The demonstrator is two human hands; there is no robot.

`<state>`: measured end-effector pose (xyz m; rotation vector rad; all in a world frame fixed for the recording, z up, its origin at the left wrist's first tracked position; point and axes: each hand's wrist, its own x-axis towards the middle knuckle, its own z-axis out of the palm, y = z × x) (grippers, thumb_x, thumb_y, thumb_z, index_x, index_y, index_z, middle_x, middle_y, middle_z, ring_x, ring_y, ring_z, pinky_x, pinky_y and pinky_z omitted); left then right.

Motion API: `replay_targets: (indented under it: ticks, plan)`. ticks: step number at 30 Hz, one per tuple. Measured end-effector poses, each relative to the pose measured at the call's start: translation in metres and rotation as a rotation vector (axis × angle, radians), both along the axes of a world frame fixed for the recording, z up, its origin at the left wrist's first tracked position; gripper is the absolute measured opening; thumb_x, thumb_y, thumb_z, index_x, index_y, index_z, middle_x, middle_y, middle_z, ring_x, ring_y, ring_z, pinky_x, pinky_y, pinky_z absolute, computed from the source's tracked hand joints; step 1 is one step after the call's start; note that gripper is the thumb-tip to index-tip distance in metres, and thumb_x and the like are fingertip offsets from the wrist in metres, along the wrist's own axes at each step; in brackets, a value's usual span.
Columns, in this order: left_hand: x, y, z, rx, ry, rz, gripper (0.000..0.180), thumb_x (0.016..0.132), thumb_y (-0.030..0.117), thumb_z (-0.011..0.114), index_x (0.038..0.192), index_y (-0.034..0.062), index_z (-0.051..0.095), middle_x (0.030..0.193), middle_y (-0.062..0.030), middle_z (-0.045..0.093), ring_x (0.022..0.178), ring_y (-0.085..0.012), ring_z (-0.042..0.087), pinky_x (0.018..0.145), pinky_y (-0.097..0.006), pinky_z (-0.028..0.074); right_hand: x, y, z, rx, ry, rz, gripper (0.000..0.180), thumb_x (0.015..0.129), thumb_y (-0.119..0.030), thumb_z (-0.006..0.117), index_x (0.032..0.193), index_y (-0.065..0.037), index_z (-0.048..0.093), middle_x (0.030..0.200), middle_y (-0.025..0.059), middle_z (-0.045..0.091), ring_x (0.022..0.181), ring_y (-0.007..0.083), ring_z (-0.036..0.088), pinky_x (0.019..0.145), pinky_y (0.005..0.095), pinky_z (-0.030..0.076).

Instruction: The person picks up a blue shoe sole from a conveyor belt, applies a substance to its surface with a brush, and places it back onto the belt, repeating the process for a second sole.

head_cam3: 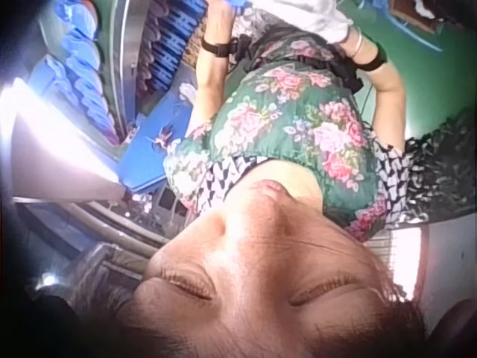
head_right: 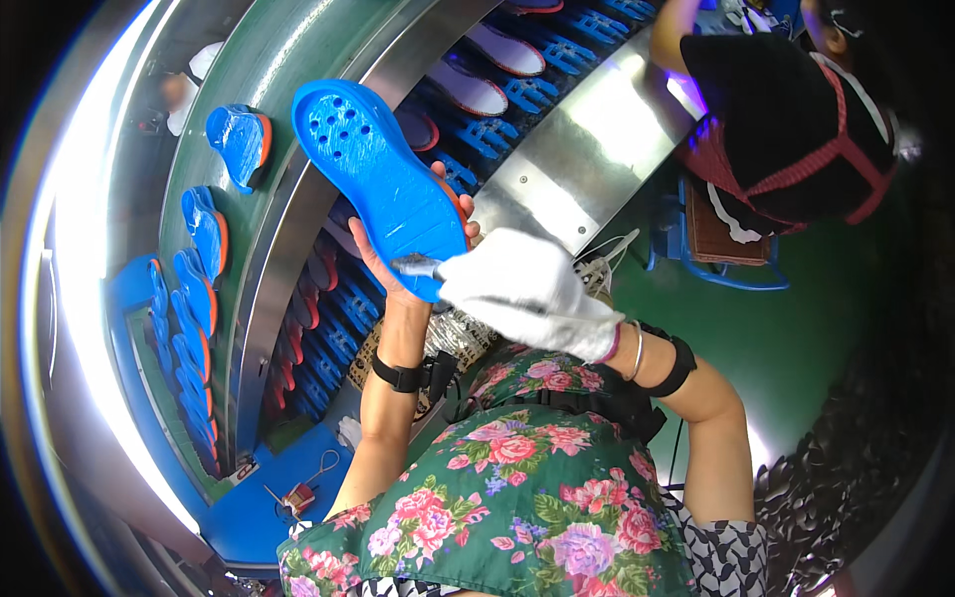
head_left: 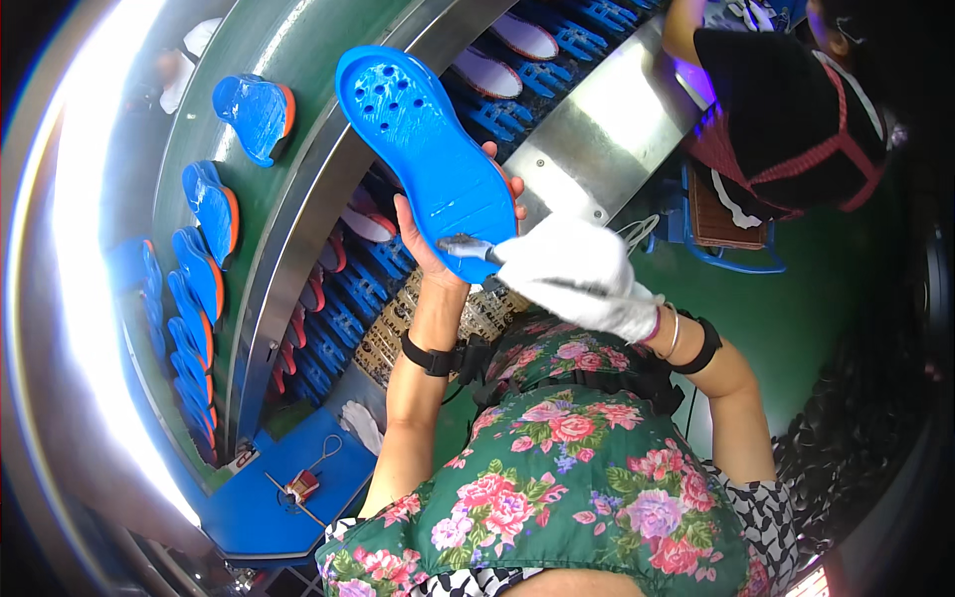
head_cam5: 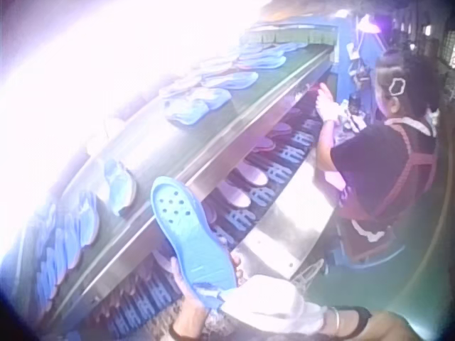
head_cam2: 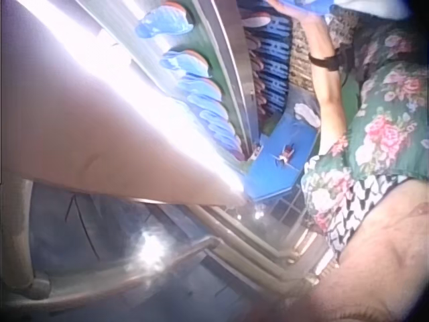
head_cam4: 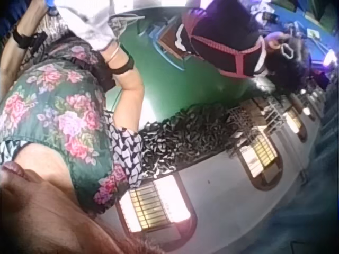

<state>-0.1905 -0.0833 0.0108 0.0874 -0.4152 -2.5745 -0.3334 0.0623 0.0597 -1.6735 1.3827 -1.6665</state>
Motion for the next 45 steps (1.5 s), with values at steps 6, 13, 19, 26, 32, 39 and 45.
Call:
replay_targets:
  ticks: [6,13,19,26,32,39,45]
  plan:
    - [0.008,-0.003,-0.005,-0.006,-0.047,-0.013,0.118,0.076,0.074,0.07,0.158,0.0014,0.025,0.148,-0.0215,0.043,0.118,-0.0439,0.057,0.094,-0.054,0.054,0.004,0.009,0.002,0.069,-0.123,0.219,0.018,0.08,-0.005,0.082,0.097,-0.004,0.079,0.095,0.0088,0.077,0.084,0.0221,0.072,0.074,0.0344,0.058]
    - [0.011,-0.019,-0.008,0.044,0.038,-0.291,0.118,0.074,0.07,0.074,0.155,-0.0028,0.026,0.134,-0.0254,0.048,0.11,-0.0433,0.059,0.088,-0.049,0.058,0.01,0.017,-0.005,-0.053,0.065,0.25,0.021,0.08,-0.006,0.08,0.101,-0.008,0.078,0.099,0.0084,0.076,0.086,0.0259,0.071,0.073,0.0357,0.057]
    - [0.011,-0.019,0.012,-0.083,-0.096,-0.332,0.118,0.072,0.069,0.076,0.151,-0.006,0.031,0.129,-0.0278,0.051,0.104,-0.0408,0.061,0.084,-0.046,0.056,0.0,0.005,0.004,-0.059,0.086,0.1,0.021,0.077,0.0,0.08,0.097,-0.006,0.078,0.098,0.0103,0.077,0.081,0.0247,0.071,0.071,0.035,0.057]
    - [0.007,-0.031,0.016,-0.132,-0.146,-0.427,0.111,0.075,0.064,0.073,0.152,-0.0056,0.033,0.14,-0.0309,0.045,0.102,-0.0423,0.063,0.083,-0.048,0.055,0.014,0.025,-0.006,-0.093,0.198,0.283,0.027,0.077,-0.002,0.08,0.103,-0.008,0.078,0.105,0.0109,0.076,0.083,0.0261,0.071,0.071,0.0358,0.057]
    - [0.003,-0.038,0.011,-0.193,-0.055,-0.428,0.107,0.079,0.06,0.07,0.155,-0.0035,0.029,0.145,-0.0333,0.041,0.11,-0.0455,0.062,0.088,-0.049,0.057,0.01,0.009,-0.005,-0.019,0.03,0.12,0.016,0.077,-0.001,0.082,0.091,-0.005,0.078,0.095,0.0111,0.076,0.081,0.0225,0.071,0.074,0.0343,0.057]
    - [0.008,-0.017,-0.003,0.224,0.038,-0.399,0.098,0.088,0.063,0.059,0.155,-0.0021,0.03,0.146,-0.0316,0.046,0.121,-0.0507,0.058,0.098,-0.059,0.054,-0.018,0.005,0.004,0.256,-0.191,0.061,0.012,0.082,0.002,0.077,0.093,0.001,0.076,0.1,0.015,0.076,0.091,0.0206,0.073,0.085,0.0343,0.057]
    - [0.006,0.014,-0.008,0.304,0.044,-0.302,0.091,0.092,0.068,0.051,0.155,0.0049,0.036,0.143,-0.0322,0.051,0.126,-0.0571,0.051,0.101,-0.068,0.046,-0.068,-0.038,0.039,-0.116,0.353,-0.183,0.021,0.082,0.0,0.078,0.102,-0.003,0.078,0.099,0.0125,0.076,0.083,0.0233,0.072,0.074,0.0338,0.058]
